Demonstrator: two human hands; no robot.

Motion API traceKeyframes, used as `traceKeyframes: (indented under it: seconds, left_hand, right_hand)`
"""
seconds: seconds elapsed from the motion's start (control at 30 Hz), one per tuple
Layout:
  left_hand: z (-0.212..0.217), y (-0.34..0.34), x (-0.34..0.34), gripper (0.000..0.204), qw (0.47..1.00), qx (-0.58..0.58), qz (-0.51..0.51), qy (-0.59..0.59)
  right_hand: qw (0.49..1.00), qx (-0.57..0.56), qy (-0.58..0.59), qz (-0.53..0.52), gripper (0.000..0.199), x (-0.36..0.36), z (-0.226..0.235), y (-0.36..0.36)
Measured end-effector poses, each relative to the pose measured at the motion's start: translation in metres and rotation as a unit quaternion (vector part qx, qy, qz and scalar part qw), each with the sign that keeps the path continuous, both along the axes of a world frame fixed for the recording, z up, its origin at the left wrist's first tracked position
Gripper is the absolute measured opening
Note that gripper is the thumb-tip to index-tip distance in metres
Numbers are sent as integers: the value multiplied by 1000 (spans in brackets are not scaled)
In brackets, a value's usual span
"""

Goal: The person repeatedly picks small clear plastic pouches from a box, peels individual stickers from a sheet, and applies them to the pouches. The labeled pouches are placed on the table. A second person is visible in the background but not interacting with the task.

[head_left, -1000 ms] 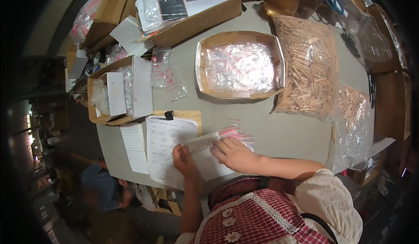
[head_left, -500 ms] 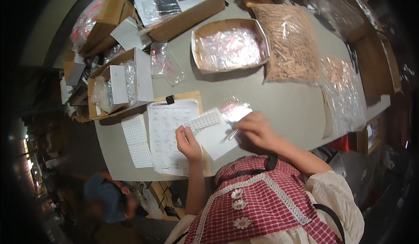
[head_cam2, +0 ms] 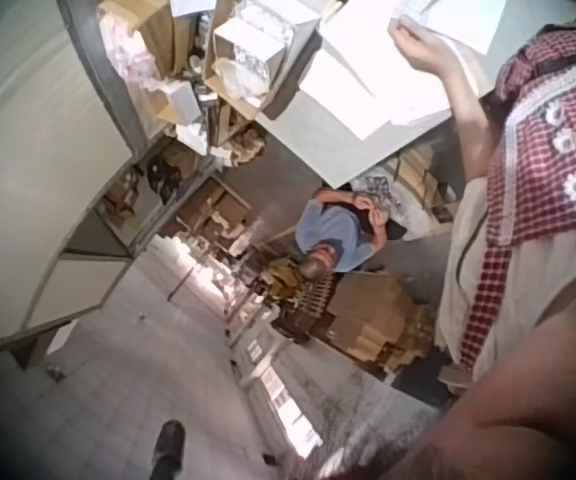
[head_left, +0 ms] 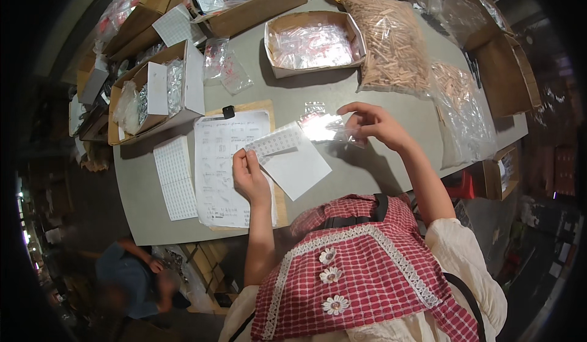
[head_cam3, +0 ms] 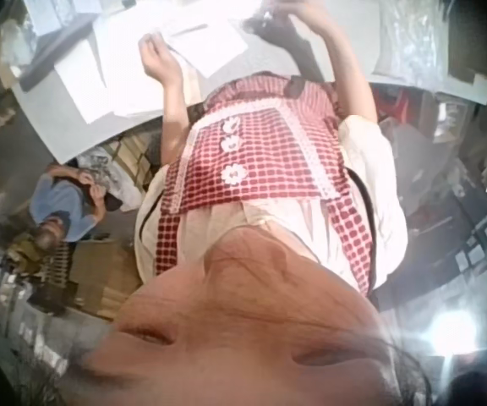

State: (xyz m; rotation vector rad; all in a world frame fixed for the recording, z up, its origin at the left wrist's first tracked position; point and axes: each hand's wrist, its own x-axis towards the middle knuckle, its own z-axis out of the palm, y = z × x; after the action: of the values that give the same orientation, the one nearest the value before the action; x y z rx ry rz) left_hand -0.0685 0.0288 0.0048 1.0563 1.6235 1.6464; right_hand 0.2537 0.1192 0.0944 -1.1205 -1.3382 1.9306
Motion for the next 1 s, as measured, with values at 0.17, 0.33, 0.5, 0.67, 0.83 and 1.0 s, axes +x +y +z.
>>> traceKeyframes:
  seconds: [0.17, 0.33, 0.5, 0.67, 0.83, 1.0]
  left_hand:
    - [5, 2, -2, 22, 1000, -13, -15, 8]
    - [6, 2, -1, 18, 999, 13, 15, 50]
    - [40, -14, 12, 23, 1000, -5, 27, 2]
    - [74, -28, 12, 22, 998, 4, 11, -67]
    - [88, -27, 17, 25, 999, -40, -20, -26]
    - [76, -17, 31, 24, 997, -56, -55, 20]
  right_hand:
    - [975, 143, -169, 19, 46, -11, -21, 3]
    - [769, 531, -352, -59, 51, 0, -53, -4]
    - [766, 549, -330, -45, 48, 12, -57, -40]
    - [728, 543, -412, -75, 37, 22, -76, -41]
    - [791, 461, -368, -163, 26, 25, -79, -18]
    - [731, 456, -475, -179, 16, 19, -77, 6]
